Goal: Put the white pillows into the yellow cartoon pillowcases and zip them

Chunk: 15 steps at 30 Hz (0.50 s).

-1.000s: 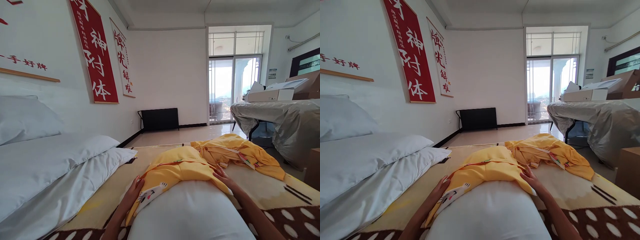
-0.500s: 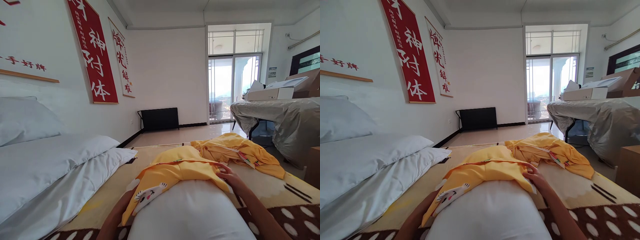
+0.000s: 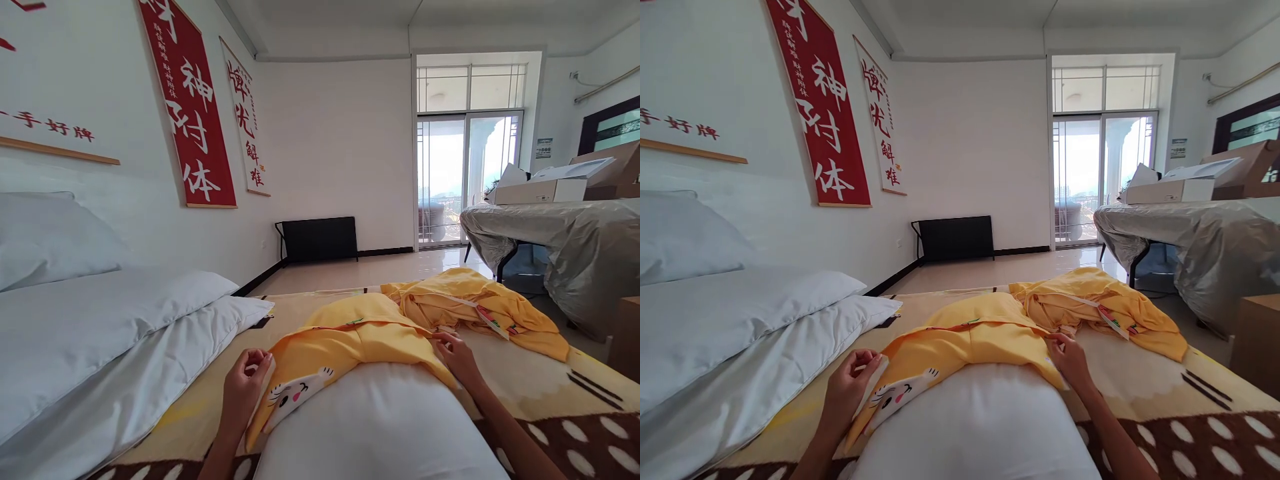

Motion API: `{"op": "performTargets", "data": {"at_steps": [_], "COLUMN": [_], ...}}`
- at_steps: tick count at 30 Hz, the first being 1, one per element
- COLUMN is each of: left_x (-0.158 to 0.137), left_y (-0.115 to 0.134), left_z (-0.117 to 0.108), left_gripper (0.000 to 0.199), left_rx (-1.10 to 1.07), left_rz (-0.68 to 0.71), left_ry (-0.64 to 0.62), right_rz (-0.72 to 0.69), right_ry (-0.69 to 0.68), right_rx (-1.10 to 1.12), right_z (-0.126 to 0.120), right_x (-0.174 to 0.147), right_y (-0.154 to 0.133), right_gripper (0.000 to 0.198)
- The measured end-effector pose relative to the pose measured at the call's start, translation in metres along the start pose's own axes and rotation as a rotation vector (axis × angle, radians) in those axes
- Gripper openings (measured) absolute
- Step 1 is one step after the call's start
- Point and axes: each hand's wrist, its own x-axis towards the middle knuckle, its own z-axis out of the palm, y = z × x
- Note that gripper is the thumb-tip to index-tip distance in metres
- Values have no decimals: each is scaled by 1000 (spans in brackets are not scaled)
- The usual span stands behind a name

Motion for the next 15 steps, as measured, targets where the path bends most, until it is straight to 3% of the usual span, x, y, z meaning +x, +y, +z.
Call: {"op": "performTargets", "data": {"at_steps": [2, 4, 6, 9, 11, 15], "left_x": [-11, -24, -31, -22, -4, 32], "left_y": [25, 51, 70, 83, 78, 44], "left_z": [-2, 4, 19, 48, 65, 83], "left_gripper": [38, 43, 48, 54, 56, 59], "left_rx": [-18, -7, 73, 309, 468, 650], "left_rz": [165, 298, 357, 388, 351, 165], "left_ry": [-83, -288, -545, -840, -863, -722], "right_rz": [-110, -234, -280, -271, -255, -91], "right_ry": [8, -162, -366, -516, -550, -552], "right_rx": [3, 76, 127, 86, -38, -275], "right_z": [-6, -5, 1, 18, 28, 34], "right_x": [-5, -11, -14, 1, 21, 48], "right_y": [-20, -42, -58, -62, -54, -28], "right_gripper": [46, 49, 52, 58, 59, 67]}}
